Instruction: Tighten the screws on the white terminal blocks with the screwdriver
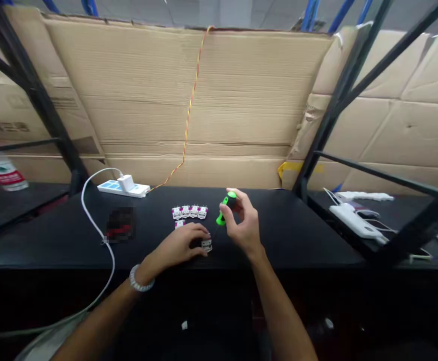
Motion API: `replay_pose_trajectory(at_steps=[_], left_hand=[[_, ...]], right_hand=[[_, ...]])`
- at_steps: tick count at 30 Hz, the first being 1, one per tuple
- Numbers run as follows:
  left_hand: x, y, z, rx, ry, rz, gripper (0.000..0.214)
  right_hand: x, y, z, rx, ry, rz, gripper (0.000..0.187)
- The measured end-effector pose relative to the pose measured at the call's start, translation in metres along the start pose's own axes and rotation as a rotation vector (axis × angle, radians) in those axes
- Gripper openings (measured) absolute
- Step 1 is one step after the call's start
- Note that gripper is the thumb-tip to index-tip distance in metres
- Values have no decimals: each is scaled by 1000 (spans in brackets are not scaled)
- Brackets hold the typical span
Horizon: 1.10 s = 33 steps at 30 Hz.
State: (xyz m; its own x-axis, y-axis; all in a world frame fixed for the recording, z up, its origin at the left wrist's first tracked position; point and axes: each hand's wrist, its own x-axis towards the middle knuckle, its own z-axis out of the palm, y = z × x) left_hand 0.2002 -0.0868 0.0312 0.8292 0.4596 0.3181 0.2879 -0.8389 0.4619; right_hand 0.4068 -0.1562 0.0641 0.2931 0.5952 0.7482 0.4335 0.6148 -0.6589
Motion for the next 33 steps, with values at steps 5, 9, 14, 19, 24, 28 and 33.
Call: replay_pose_trajectory(at_steps=[5, 9, 14, 19, 24, 28, 33], left_hand=[[-3, 3, 4, 8, 16, -26, 27], [-5, 6, 6, -8, 32, -48, 27], [-6, 5, 8, -29, 52, -46, 21], [-9, 7, 16, -11, 70, -54, 22], [-13, 10, 21, -21, 110, -64, 22], [-13, 7, 21, -76, 142, -63, 23], [-12, 5, 21, -125, 159, -57, 23]], right_hand=[[-2, -4, 1, -82, 19, -48, 41], [-3, -6, 2, -167, 52, -106, 45], [-2, -6, 3, -200, 80, -134, 46], [-1, -8, 4, -194, 107, -109, 45], [0, -8, 5, -208, 128, -104, 43], [-1, -7, 4, -193, 107, -91, 43], [-7, -12, 7, -69, -44, -73, 46]])
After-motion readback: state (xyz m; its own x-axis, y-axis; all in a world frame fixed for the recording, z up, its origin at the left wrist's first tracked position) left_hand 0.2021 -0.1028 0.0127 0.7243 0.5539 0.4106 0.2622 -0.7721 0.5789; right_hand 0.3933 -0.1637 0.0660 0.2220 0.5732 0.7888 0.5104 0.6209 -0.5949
